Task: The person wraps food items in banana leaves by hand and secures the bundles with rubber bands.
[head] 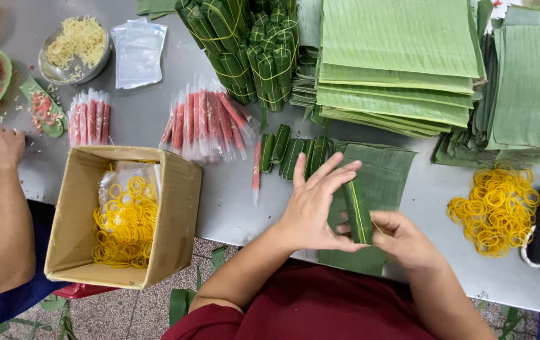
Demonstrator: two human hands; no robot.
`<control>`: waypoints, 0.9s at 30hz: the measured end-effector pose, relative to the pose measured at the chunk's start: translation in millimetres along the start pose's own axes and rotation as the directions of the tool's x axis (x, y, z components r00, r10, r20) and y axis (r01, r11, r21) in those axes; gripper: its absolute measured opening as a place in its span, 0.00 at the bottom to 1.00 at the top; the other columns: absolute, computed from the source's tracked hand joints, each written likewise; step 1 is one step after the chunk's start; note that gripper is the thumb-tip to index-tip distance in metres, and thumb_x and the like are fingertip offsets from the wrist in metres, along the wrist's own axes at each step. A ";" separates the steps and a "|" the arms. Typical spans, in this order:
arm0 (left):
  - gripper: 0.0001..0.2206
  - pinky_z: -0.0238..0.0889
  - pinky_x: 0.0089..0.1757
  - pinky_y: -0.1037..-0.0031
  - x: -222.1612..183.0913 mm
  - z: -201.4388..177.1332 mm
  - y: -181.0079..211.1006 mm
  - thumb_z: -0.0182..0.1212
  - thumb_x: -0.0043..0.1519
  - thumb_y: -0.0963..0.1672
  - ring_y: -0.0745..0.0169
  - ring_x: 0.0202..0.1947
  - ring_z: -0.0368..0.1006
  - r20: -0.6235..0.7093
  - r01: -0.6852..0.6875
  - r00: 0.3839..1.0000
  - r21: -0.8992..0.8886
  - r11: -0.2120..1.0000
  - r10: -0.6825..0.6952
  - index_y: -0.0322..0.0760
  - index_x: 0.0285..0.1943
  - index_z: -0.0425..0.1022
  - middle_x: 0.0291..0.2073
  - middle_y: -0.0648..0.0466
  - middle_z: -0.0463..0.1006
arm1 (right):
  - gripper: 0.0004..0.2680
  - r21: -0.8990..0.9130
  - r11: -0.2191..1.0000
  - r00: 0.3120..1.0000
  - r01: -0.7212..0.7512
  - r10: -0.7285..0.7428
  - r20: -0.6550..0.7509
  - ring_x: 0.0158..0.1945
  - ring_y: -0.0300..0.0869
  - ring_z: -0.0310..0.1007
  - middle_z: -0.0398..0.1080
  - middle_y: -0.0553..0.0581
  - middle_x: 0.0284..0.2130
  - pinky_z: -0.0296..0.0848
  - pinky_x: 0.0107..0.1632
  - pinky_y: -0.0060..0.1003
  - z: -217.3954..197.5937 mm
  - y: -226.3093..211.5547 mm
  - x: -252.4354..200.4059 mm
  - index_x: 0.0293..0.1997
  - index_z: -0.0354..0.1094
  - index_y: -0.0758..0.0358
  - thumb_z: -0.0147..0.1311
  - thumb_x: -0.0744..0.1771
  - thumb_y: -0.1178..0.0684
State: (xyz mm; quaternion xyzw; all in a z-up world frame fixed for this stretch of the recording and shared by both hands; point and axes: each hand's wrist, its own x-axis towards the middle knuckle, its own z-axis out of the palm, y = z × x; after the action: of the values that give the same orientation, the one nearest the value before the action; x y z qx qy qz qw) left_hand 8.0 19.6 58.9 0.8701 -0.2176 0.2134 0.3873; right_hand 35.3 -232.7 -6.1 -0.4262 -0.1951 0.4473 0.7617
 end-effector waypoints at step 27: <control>0.52 0.52 0.65 0.47 -15.0 -63.5 -56.7 0.77 0.47 0.50 0.35 0.63 0.68 0.119 0.363 0.909 0.249 0.898 -0.400 0.33 0.78 0.47 0.61 0.37 0.73 | 0.08 -0.984 0.062 0.692 -0.167 -0.704 -0.161 0.42 0.41 0.78 0.77 0.58 0.40 0.75 0.50 0.38 -29.1 -161.7 104.8 0.47 0.76 0.63 0.60 0.74 0.49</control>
State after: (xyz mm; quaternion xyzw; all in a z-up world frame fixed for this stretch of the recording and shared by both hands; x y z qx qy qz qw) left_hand 13.7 105.8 56.5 0.9482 -0.0491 0.0822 0.3029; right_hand 193.2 -196.0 101.9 -0.8820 -0.2527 -0.1377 0.3732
